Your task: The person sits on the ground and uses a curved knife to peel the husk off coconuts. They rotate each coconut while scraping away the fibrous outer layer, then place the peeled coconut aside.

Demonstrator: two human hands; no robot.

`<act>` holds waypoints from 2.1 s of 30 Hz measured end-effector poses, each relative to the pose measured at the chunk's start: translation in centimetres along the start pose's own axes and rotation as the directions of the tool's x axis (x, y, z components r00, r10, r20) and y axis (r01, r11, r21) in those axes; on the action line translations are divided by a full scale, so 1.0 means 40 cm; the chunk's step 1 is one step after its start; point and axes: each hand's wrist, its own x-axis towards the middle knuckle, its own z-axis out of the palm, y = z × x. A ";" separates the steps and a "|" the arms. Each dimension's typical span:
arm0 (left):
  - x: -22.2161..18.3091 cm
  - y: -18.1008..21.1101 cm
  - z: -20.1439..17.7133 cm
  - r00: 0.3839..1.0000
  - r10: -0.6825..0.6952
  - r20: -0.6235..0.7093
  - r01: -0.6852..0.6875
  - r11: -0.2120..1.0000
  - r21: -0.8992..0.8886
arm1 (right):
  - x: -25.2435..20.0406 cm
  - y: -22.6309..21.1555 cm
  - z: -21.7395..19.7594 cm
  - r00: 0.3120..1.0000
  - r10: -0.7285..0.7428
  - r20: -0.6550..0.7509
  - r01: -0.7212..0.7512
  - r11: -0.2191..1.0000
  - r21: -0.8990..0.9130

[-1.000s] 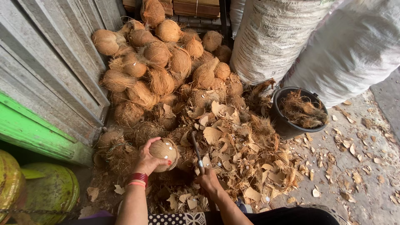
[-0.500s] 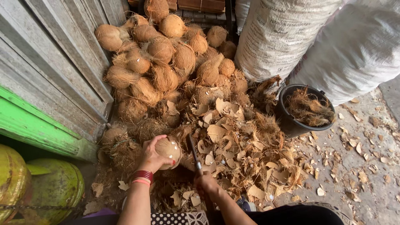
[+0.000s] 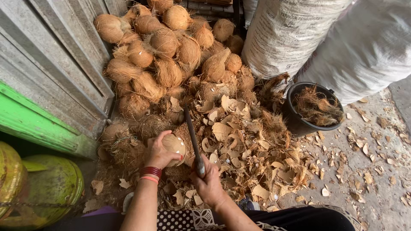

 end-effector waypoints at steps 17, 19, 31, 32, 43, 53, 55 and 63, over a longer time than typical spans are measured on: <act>-0.017 -0.028 -0.013 0.996 0.086 -0.003 -0.085 0.975 -0.205 | 0.047 0.044 -0.034 0.788 0.607 0.102 -0.605 0.794 -0.052; -0.011 -0.027 0.005 0.992 0.123 0.007 -0.117 0.957 -0.266 | 0.005 0.025 -0.054 0.895 0.433 0.106 -0.431 0.901 -0.041; 0.014 -0.030 -0.021 0.996 0.030 0.081 -0.012 0.975 -0.220 | 0.022 0.337 -0.009 0.633 0.774 0.008 -0.762 0.625 -0.170; 0.015 -0.041 -0.019 0.998 0.017 0.055 -0.006 0.982 -0.189 | 0.016 0.348 -0.009 0.634 0.772 0.035 -0.761 0.632 -0.146; 0.050 -0.131 0.071 0.997 -0.048 -0.067 0.021 0.937 -0.350 | 0.022 0.456 -0.033 0.780 0.609 0.142 -0.598 0.793 -0.120; 0.014 -0.106 0.053 0.975 0.154 -0.160 -0.210 0.869 -0.447 | 0.003 0.368 -0.040 0.820 0.571 -0.017 -0.538 0.762 -0.360; 0.001 -0.087 0.057 0.957 0.227 -0.180 -0.283 0.864 -0.416 | 0.003 0.275 -0.052 0.891 0.447 0.082 -0.336 0.770 -0.542; -0.046 0.035 -0.025 0.992 0.125 0.009 -0.124 0.990 -0.065 | 0.002 -0.008 -0.067 0.995 0.098 -0.033 -0.095 0.992 0.080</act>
